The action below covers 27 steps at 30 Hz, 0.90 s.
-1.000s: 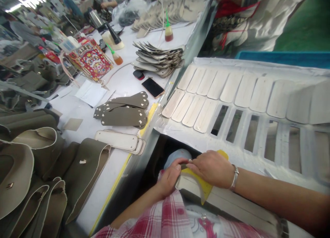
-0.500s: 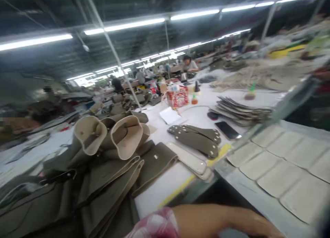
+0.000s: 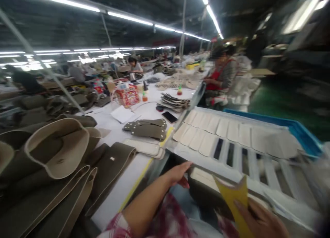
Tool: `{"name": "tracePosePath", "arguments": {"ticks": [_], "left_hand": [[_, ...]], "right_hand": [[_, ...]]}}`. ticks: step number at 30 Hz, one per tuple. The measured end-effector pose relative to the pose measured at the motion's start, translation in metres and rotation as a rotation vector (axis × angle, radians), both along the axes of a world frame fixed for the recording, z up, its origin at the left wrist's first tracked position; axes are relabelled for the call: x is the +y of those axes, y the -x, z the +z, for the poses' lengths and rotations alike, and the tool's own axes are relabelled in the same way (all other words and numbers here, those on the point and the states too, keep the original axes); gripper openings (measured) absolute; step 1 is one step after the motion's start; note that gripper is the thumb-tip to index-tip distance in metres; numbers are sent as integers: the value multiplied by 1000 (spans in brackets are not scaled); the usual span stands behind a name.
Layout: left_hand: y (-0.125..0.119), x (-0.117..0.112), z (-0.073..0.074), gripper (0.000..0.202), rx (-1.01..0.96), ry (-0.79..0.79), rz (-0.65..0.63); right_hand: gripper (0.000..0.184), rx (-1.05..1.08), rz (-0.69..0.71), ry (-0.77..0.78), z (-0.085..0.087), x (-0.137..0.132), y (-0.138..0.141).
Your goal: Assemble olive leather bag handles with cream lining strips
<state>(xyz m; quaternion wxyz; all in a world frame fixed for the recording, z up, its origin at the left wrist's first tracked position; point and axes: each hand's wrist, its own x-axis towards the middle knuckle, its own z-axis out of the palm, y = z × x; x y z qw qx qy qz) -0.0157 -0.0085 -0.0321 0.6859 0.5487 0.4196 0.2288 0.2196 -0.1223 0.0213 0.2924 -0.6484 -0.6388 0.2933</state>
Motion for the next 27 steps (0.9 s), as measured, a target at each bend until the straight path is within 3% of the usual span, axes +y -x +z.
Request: {"name": "tracePosePath", "arguments": {"ticks": [3,5,13,18,23,27], "left_hand": [[-8,-13,-7,74,-293,295,5],[-15,-17,-7,73,-372,366,15],[-24,-16,-11,67,-613,354,137],[-18,-15,-14,69,-720,409,61],[-12,-14,-22,80,-758,444,49],[-12,-18,-23,82,-781,424,91]], "right_hand": [[39,158,-129,149,2,-24,-1],[39,299,-163,216,2,-25,12],[44,770,-162,435,-20,-13,68],[38,877,-201,590,-32,-3,90],[32,1105,-88,823,-37,5,99],[40,1215,-47,775,-45,10,101]]}}
